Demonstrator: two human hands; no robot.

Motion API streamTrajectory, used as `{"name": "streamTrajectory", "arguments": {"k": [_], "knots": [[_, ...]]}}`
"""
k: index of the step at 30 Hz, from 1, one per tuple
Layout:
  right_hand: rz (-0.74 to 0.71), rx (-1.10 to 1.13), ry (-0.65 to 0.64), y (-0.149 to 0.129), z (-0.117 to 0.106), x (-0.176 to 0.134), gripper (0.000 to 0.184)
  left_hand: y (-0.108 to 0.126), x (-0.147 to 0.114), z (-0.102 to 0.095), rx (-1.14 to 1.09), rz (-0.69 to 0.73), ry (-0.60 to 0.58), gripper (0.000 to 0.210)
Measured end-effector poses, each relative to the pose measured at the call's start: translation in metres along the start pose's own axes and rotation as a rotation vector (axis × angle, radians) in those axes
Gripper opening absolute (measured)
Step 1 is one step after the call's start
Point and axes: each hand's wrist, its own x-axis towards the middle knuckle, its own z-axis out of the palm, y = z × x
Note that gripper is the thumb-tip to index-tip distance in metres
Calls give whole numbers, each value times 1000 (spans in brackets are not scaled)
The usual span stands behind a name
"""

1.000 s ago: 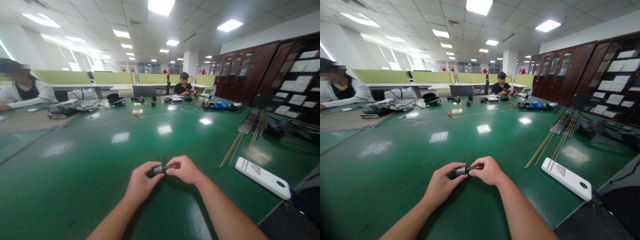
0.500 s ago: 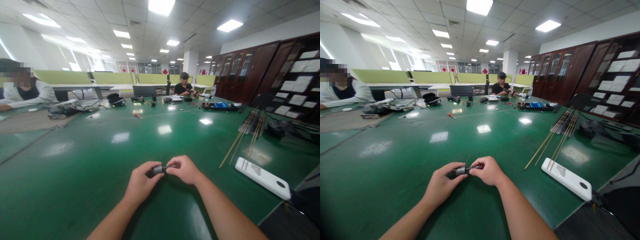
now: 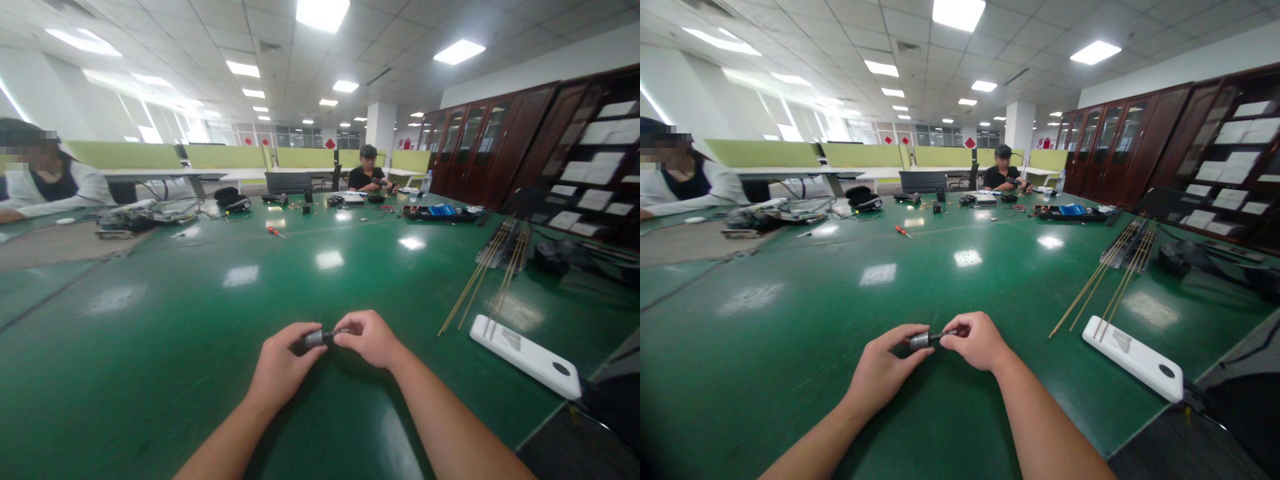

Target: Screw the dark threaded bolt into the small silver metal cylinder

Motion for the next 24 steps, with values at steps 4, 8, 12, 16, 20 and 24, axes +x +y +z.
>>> {"name": "streamTrajectory", "arguments": {"k": [4, 8, 12, 16, 20, 24], "knots": [[3, 23, 7, 0, 0, 0, 14, 1, 0, -1, 1, 0, 1, 26], [-8, 30, 20, 0, 0, 0, 13, 2, 0, -1, 3, 4, 5, 26], [-11, 32, 30, 0, 0, 0, 13, 1, 0, -1, 6, 6, 12, 26], [-12, 28, 35, -1, -1, 0, 12, 0, 0, 0, 14, 4, 16, 26], [-9, 28, 39, -2, -2, 0, 11, 0, 1, -1, 14, 3, 18, 26], [-12, 20, 48, -1, -2, 0, 11, 0, 1, -1, 18, 3, 24, 26]]}}
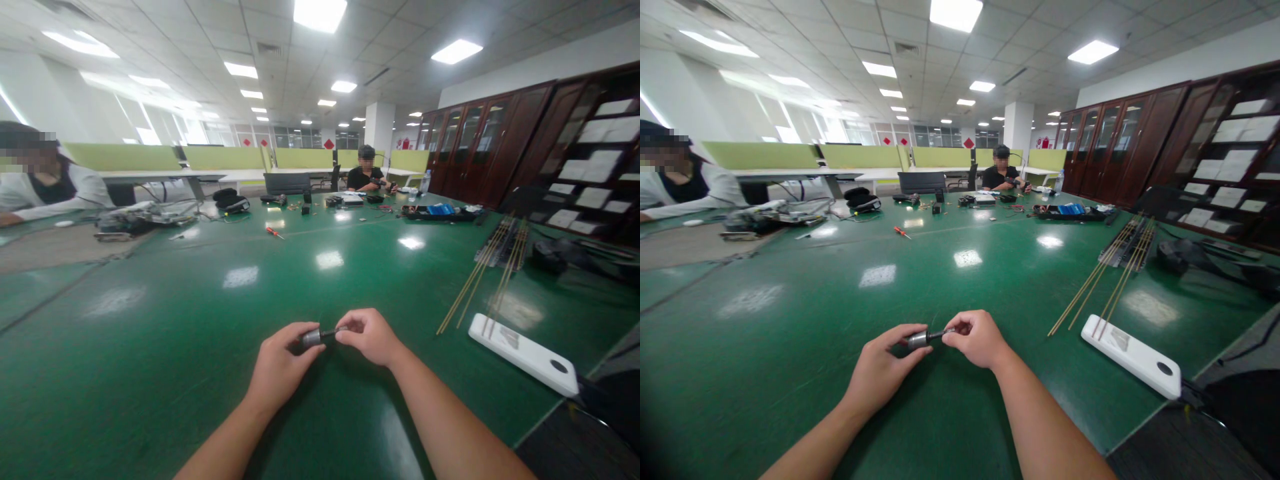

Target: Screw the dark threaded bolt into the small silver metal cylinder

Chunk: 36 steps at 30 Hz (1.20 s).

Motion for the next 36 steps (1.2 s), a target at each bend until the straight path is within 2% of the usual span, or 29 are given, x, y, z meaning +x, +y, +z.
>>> {"name": "streamTrajectory", "arguments": {"k": [23, 36], "knots": [[10, -27, 39, 2, -5, 2, 13, 6, 1, -2, 15, 71, 48, 25], [4, 1, 41, 3, -7, 2, 12, 1, 1, -2, 23, 72, 78, 24]]}}
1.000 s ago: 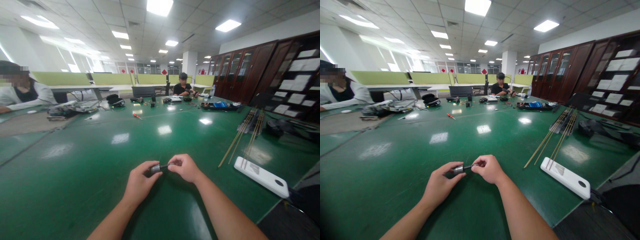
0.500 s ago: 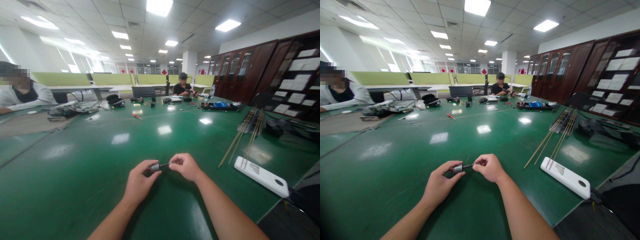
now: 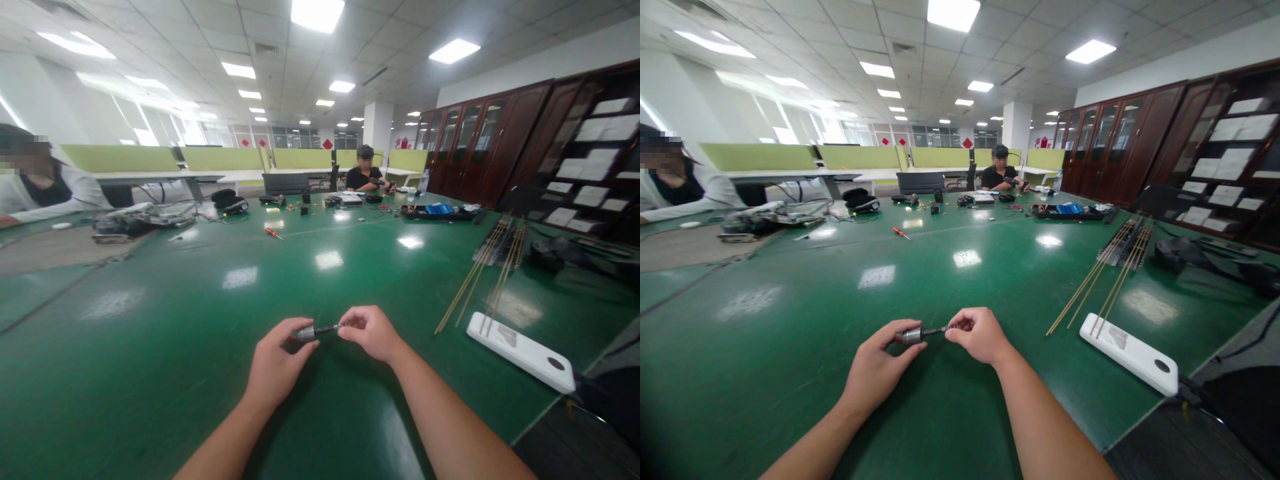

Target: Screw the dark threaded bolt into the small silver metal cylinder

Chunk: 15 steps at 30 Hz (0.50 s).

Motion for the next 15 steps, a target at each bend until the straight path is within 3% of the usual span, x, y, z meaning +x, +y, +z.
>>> {"name": "streamTrajectory", "arguments": {"k": [15], "knots": [[-9, 0, -1, -1, -1, 0, 10, 2, 1, -1, -2, -26, 0, 26]]}}
